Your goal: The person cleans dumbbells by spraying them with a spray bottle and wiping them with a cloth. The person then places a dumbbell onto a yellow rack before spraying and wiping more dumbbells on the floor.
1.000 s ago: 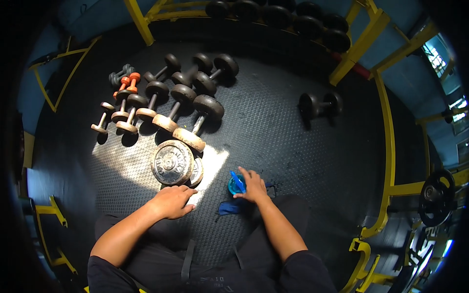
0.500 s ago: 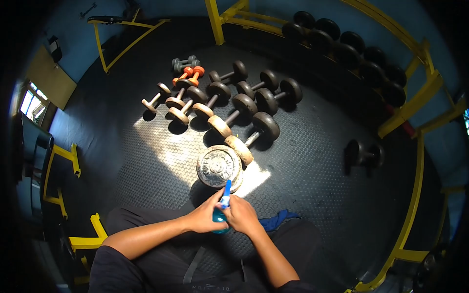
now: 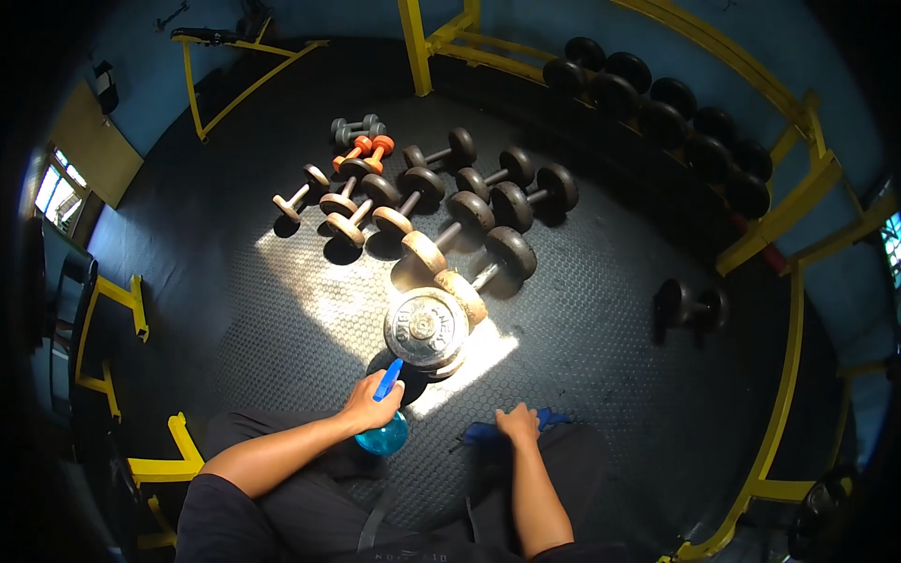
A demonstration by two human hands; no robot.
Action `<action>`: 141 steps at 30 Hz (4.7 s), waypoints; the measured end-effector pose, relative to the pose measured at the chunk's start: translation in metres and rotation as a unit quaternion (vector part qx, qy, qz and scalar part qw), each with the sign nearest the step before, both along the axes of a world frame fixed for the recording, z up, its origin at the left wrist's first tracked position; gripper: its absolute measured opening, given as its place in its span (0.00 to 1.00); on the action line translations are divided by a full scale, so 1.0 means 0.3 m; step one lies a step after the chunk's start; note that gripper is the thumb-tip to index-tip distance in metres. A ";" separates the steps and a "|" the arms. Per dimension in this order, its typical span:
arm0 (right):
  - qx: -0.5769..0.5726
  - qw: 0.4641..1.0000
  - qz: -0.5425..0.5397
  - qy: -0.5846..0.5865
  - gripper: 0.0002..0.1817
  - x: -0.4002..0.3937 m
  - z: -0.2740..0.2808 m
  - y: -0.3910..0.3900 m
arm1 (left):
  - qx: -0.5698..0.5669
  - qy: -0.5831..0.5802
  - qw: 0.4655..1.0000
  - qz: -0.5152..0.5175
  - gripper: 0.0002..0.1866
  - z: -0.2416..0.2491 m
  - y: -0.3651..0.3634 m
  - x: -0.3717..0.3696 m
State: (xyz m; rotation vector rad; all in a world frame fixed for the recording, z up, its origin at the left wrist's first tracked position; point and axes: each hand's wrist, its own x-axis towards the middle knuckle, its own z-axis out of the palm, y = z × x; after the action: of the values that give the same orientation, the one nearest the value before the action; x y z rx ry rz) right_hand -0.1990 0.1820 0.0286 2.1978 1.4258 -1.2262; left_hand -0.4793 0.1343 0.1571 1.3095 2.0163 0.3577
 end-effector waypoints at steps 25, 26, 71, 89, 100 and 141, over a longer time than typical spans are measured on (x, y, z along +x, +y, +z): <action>0.043 0.451 -0.585 0.673 0.26 0.005 0.177 0.032 | 0.002 0.024 0.999 -0.047 0.45 -0.376 -0.093 -0.259; 0.039 0.488 -0.561 0.668 0.27 -0.005 0.165 0.010 | 0.004 0.005 0.998 -0.056 0.46 -0.379 -0.095 -0.267; 0.334 0.720 0.581 0.182 0.41 -0.323 0.390 0.126 | 0.178 0.100 0.979 -0.004 0.39 0.506 0.364 -0.309; 0.231 0.740 0.596 0.211 0.26 -0.818 0.191 0.504 | 0.167 0.099 0.981 -0.009 0.40 0.520 0.339 -0.276; 0.071 0.863 0.017 0.501 0.24 -0.508 0.189 0.579 | 0.156 0.084 0.984 -0.007 0.38 0.537 0.312 -0.302; 0.550 0.723 0.367 0.201 0.26 -0.297 0.123 0.105 | 0.032 0.119 0.967 -0.222 0.40 0.329 0.365 -0.242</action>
State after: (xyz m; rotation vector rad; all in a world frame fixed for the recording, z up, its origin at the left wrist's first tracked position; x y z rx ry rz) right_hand -0.2882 0.2134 0.0654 1.3353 3.3929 -0.5408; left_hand -0.5520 0.2438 0.2559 1.8676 1.8346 0.0564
